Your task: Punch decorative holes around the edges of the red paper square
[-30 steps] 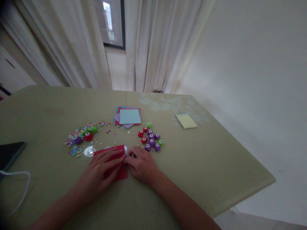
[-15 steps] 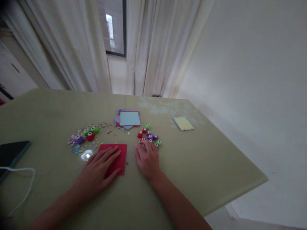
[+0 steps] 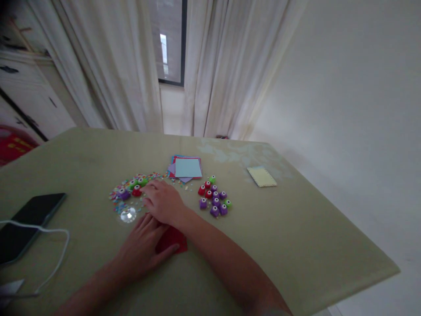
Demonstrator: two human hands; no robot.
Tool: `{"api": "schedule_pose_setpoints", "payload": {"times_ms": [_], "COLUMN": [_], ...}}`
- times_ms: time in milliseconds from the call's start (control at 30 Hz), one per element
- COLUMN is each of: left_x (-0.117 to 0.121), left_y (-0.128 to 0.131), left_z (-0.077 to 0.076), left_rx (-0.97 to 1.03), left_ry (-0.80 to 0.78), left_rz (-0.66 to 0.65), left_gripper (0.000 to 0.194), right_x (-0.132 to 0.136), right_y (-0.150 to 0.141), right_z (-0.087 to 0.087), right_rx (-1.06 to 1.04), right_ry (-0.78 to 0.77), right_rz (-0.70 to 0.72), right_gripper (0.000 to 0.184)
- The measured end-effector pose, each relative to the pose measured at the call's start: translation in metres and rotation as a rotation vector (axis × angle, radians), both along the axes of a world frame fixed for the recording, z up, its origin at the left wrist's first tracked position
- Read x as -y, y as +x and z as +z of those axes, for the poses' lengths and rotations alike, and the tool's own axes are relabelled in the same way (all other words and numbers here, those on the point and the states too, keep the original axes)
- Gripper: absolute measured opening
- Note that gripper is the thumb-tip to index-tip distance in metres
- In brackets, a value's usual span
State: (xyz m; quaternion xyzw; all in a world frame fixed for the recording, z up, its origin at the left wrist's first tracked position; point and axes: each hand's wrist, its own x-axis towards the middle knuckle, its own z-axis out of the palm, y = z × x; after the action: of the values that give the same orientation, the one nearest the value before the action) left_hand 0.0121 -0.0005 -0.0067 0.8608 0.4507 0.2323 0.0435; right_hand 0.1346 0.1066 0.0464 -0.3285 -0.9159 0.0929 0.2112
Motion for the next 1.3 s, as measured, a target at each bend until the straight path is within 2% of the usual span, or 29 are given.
{"api": "schedule_pose_setpoints", "payload": {"times_ms": [100, 200, 267, 367, 500, 600, 733, 900, 1033, 1300], "left_x": [-0.002, -0.002, -0.002, -0.001, 0.0, 0.002, 0.004, 0.004, 0.003, 0.005], "left_y": [-0.001, -0.001, 0.0, -0.001, -0.003, -0.002, -0.001, -0.003, -0.003, -0.005], "left_z": [0.002, 0.005, 0.005, 0.001, -0.007, -0.009, -0.008, -0.009, -0.009, -0.009], "left_rx": [0.001, 0.002, 0.004, 0.004, -0.002, -0.01, -0.029, -0.031, -0.046, -0.105], "left_ry": [-0.02, -0.089, -0.103, -0.044, 0.021, 0.02, 0.026, 0.031, 0.035, 0.054], "left_rz": [-0.043, -0.023, -0.014, -0.024, 0.0, 0.021, 0.059, 0.119, 0.111, 0.117], "left_gripper": [0.06, 0.055, 0.053, 0.063, 0.068, 0.069, 0.07, 0.064, 0.061, 0.067], "right_x": [-0.025, -0.034, -0.032, -0.018, 0.022, 0.054, 0.071, 0.068, 0.066, 0.066], "right_y": [-0.033, -0.034, -0.014, 0.033, 0.094, 0.116, 0.117, 0.114, 0.118, 0.12], "right_z": [-0.001, -0.01, -0.018, -0.028, -0.04, -0.043, -0.036, -0.034, -0.035, -0.032], "right_rx": [0.101, 0.159, 0.151, 0.131, 0.101, -0.008, -0.097, -0.24, -0.44, -0.483], "right_ry": [0.025, 0.068, 0.091, 0.103, 0.109, 0.108, -0.065, -0.255, -0.406, -0.487], "right_rz": [0.108, 0.099, 0.036, -0.109, -0.288, -0.29, -0.286, -0.231, -0.268, -0.214], "right_gripper": [0.026, 0.017, 0.012, 0.01, 0.019, 0.025, 0.029, 0.034, 0.031, 0.034]}}
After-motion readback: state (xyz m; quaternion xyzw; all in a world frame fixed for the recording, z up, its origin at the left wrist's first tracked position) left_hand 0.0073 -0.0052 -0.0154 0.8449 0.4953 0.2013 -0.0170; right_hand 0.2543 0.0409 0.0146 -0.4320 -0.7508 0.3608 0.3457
